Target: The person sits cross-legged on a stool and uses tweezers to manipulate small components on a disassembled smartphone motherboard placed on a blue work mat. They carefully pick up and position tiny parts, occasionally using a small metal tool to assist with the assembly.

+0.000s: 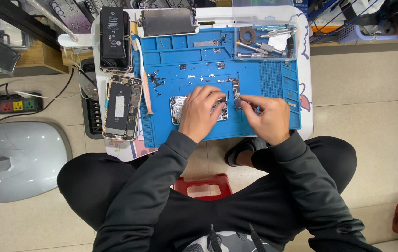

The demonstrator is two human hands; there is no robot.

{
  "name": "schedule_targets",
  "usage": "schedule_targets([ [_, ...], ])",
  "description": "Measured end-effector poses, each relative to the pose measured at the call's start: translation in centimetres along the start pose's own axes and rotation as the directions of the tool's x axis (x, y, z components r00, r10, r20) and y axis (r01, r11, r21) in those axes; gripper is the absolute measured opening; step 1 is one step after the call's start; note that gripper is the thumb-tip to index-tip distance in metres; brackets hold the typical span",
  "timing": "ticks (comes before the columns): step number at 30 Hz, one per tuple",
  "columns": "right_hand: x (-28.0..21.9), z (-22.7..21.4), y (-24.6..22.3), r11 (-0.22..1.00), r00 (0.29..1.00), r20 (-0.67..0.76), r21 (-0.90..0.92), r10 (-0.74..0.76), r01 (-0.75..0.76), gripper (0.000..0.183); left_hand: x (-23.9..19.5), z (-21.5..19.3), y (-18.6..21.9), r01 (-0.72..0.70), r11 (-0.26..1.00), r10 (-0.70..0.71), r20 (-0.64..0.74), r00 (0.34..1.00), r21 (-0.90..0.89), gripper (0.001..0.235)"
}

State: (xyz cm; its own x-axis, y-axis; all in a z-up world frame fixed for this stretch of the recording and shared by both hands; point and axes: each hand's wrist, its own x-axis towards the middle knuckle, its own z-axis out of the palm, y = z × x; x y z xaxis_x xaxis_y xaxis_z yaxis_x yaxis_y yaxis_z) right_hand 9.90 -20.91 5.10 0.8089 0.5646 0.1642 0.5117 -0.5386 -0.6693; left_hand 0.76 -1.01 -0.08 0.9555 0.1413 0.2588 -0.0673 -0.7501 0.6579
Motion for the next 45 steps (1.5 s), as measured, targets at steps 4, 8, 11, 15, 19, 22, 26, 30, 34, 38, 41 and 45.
schedule_targets([
  [4,-0.3,0.6,-1.2,0.996,1.0,0.018,-0.087,-0.013,0.014,0.017,-0.2,0.3,-0.2,-0.099,0.967,0.096,0.024,0.995,0.233,0.016],
  [8,-0.6,1.3,-1.6,0.975,0.999,0.036,-0.224,-0.009,0.017,0.019,-0.4,1.1,-0.9,-0.137,0.93,0.144,0.005,0.99,0.342,0.013],
  [11,-0.6,1.6,-1.6,0.953,0.999,0.03,-0.3,-0.029,0.037,0.019,-0.2,1.7,-1.3,-0.141,0.917,0.161,-0.022,0.987,0.374,0.01],
  [15,-0.6,1.8,-2.0,0.926,0.998,0.032,-0.373,-0.052,0.06,0.019,-0.1,2.2,-1.5,-0.131,0.906,0.166,-0.054,0.985,0.402,0.007],
  [19,-0.7,1.9,-1.7,0.92,0.998,0.026,-0.386,-0.062,0.068,0.02,-0.1,2.5,-1.8,-0.134,0.898,0.176,-0.061,0.983,0.419,0.006],
  [22,-0.6,2.0,-1.7,0.91,0.996,0.034,-0.405,-0.083,0.09,0.02,-0.1,2.5,-1.8,-0.146,0.9,0.189,-0.064,0.98,0.411,0.006],
  [26,-0.5,2.1,-1.8,0.901,0.995,0.039,-0.423,-0.087,0.095,0.019,0.0,2.6,-1.7,-0.146,0.9,0.191,-0.07,0.979,0.412,0.006],
  [30,-0.7,2.4,-1.6,0.881,0.994,0.033,-0.462,-0.103,0.106,0.017,-0.1,2.9,-1.7,-0.144,0.898,0.192,-0.075,0.978,0.415,0.006],
  [34,-0.7,2.5,-1.6,0.864,0.991,0.041,-0.487,-0.124,0.128,0.016,-0.3,3.3,-2.2,-0.151,0.903,0.198,-0.079,0.977,0.402,0.007],
  [38,-1.0,2.9,-1.2,0.841,0.989,0.044,-0.522,-0.143,0.145,0.016,-0.3,3.5,-2.2,-0.152,0.901,0.201,-0.081,0.976,0.407,0.007],
  [41,-1.0,3.1,-1.0,0.83,0.988,0.045,-0.538,-0.148,0.149,0.015,-0.2,3.4,-2.1,-0.152,0.899,0.203,-0.081,0.976,0.411,0.008],
  [45,-0.9,2.9,-1.5,0.812,0.982,0.064,-0.554,-0.179,0.184,0.013,-0.1,2.6,-1.7,-0.173,0.901,0.205,-0.04,0.978,0.397,0.016],
])
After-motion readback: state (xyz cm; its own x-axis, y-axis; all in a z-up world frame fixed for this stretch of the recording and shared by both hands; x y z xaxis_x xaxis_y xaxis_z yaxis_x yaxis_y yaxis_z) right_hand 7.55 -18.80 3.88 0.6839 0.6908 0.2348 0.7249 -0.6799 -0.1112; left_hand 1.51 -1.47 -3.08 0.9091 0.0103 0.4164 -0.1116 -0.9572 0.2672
